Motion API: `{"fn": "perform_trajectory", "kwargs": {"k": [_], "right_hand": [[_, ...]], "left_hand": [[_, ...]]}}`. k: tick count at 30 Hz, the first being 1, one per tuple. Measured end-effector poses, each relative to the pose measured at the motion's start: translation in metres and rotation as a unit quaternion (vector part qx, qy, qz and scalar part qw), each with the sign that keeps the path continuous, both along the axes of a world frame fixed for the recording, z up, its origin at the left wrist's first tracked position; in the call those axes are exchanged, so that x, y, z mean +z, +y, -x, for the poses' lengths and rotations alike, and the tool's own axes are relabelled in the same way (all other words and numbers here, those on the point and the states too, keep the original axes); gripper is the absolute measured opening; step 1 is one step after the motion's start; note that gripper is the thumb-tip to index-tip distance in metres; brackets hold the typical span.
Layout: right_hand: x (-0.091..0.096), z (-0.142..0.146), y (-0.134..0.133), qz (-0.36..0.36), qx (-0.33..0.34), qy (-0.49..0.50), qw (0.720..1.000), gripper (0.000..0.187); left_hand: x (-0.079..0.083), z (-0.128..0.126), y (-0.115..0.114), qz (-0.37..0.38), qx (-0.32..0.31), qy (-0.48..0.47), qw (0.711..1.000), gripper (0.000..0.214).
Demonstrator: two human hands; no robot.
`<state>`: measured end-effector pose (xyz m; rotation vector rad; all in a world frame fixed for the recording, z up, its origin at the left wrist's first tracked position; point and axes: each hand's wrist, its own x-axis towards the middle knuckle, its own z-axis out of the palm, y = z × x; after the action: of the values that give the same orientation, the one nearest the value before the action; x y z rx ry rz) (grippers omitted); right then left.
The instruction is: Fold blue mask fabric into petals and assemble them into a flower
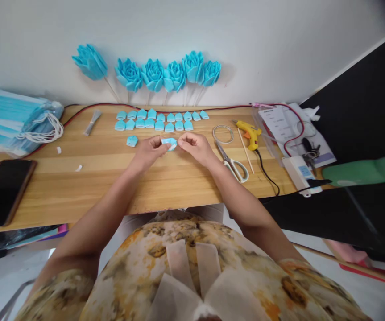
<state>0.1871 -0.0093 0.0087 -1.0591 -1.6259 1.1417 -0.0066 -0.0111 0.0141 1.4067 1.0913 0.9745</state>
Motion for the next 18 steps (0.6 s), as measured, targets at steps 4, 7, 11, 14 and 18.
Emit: {"fn": "perform_trajectory", "kwargs": {"k": [4,7,11,14,18], "right_hand": [[0.003,-0.0002,-0.0015,0.029,0.037,-0.011,0.999,0.03],[0.0063,0.0005,-0.0036,0.023,0.045,-0.031,0.998,0.027],[0.0069,0.0013,-0.0045,0.008,0.035,-0.043,0.998,0.023],[0.0051,0.0022,-0.0038,0.008,0.024,-0.043,0.999,0.024],[0.0033,0.0047,-0.0033,-0.016,-0.053,-0.04,0.998,0.022]], "left_hand": [[-0.0048,0.0015,0.0034,0.011,0.023,-0.023,0.999,0.029],[-0.0068,0.0012,0.0031,0.009,0.028,-0.021,0.999,0.028],[-0.007,0.0003,0.0016,-0.003,0.036,-0.018,0.999,0.026],[-0.0057,-0.0007,0.0004,-0.024,0.046,-0.014,0.999,0.022],[-0.0031,-0.004,-0.0032,-0.116,0.132,-0.027,0.984,0.017]]}}
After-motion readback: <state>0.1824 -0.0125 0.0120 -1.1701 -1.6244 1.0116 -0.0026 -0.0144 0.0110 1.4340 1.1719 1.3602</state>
